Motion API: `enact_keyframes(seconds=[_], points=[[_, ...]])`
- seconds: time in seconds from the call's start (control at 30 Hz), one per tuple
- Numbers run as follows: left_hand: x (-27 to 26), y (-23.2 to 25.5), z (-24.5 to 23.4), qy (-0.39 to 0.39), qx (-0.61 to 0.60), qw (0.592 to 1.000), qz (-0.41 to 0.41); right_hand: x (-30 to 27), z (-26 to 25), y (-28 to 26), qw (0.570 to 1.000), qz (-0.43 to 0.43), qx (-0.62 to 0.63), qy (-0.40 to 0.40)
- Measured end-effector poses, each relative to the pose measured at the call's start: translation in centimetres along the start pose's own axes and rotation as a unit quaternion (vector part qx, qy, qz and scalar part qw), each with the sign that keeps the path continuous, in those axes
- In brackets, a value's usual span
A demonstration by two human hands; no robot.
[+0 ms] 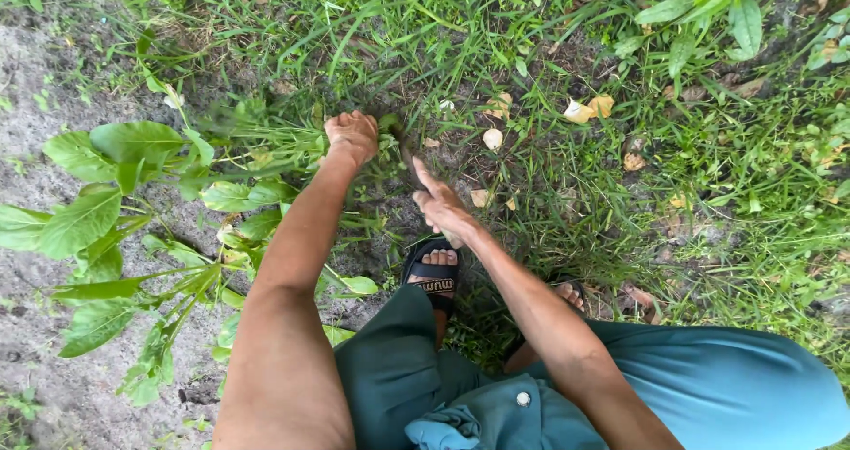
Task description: Cutting grass and weeds manually using a sickle.
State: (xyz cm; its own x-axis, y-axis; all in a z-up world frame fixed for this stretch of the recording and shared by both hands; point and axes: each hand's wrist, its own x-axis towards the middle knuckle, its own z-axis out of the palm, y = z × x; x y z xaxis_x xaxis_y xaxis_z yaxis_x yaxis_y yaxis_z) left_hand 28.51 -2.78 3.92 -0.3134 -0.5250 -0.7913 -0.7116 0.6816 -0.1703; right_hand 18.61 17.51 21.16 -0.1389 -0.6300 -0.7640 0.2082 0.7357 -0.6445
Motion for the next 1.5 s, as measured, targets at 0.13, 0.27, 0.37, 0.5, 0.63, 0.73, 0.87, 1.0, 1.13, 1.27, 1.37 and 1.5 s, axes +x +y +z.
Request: enact_keyframes(seconds=[0.13, 0.27, 0.37, 0.5, 0.63, 0.73, 0.87, 1.0, 1.13, 1.27, 1.37, 1.5], points=[[1.2, -1.8, 0.3, 0.064, -0.006, 0.998, -0.021, -2.1, -1.6, 1.5, 0.999, 0.039, -0.022, 0.016], [6.7, -7.2, -2.8, 0.221, -0.073, 0.959, -0.162, -8.6, -4.3, 0.4, 0.994, 0.051, 0.049, 0.089], [5.8, -7.3, -6.1, 0.310, 0.070, 0.943, -0.099, -6.0, -6.7, 7.0, 0.977, -0.010, 0.175, 0.124], [-5.4, 1.9, -9.9, 0.159, -0.040, 0.986, -0.014, -6.9, -6.2, 2.8, 0.981, -0.002, 0.127, 0.143], [-4.0, 6.8, -0.8, 0.039, 0.144, 0.985, 0.085, -4.4, -4.0, 3.5, 0.984, 0.019, 0.132, 0.115], [1.9, 5.4, 5.7, 0.036, 0.211, 0.971, 0.103, -3.5, -2.1, 4.0, 0.992, 0.031, 0.071, 0.097], [0.3, 3.5, 1.7, 0.077, 0.082, 0.992, 0.065, -6.1, -1.8, 4.3, 0.995, 0.097, 0.017, 0.034], [2.7, 3.2, 3.9, 0.079, -0.018, 0.995, 0.065, -9.9, -4.7, 1.6, 0.991, 0.109, -0.025, 0.069], [-2.0, 4.1, 0.2, 0.025, -0.014, 0.998, 0.054, -8.7, -6.1, 1.6, 0.990, 0.082, 0.040, 0.106], [-8.3, 3.6, -3.4, -0.069, 0.054, 0.993, 0.082, -6.6, -3.5, -0.2, 0.988, 0.091, 0.092, 0.085], [-0.5, 3.4, 8.6, -0.058, 0.122, 0.985, 0.105, -5.5, -1.3, 2.7, 0.994, 0.101, 0.035, 0.030], [-2.1, 2.3, 7.2, -0.126, 0.097, 0.975, 0.156, -9.1, -1.6, 5.3, 0.987, 0.093, -0.122, -0.044]])
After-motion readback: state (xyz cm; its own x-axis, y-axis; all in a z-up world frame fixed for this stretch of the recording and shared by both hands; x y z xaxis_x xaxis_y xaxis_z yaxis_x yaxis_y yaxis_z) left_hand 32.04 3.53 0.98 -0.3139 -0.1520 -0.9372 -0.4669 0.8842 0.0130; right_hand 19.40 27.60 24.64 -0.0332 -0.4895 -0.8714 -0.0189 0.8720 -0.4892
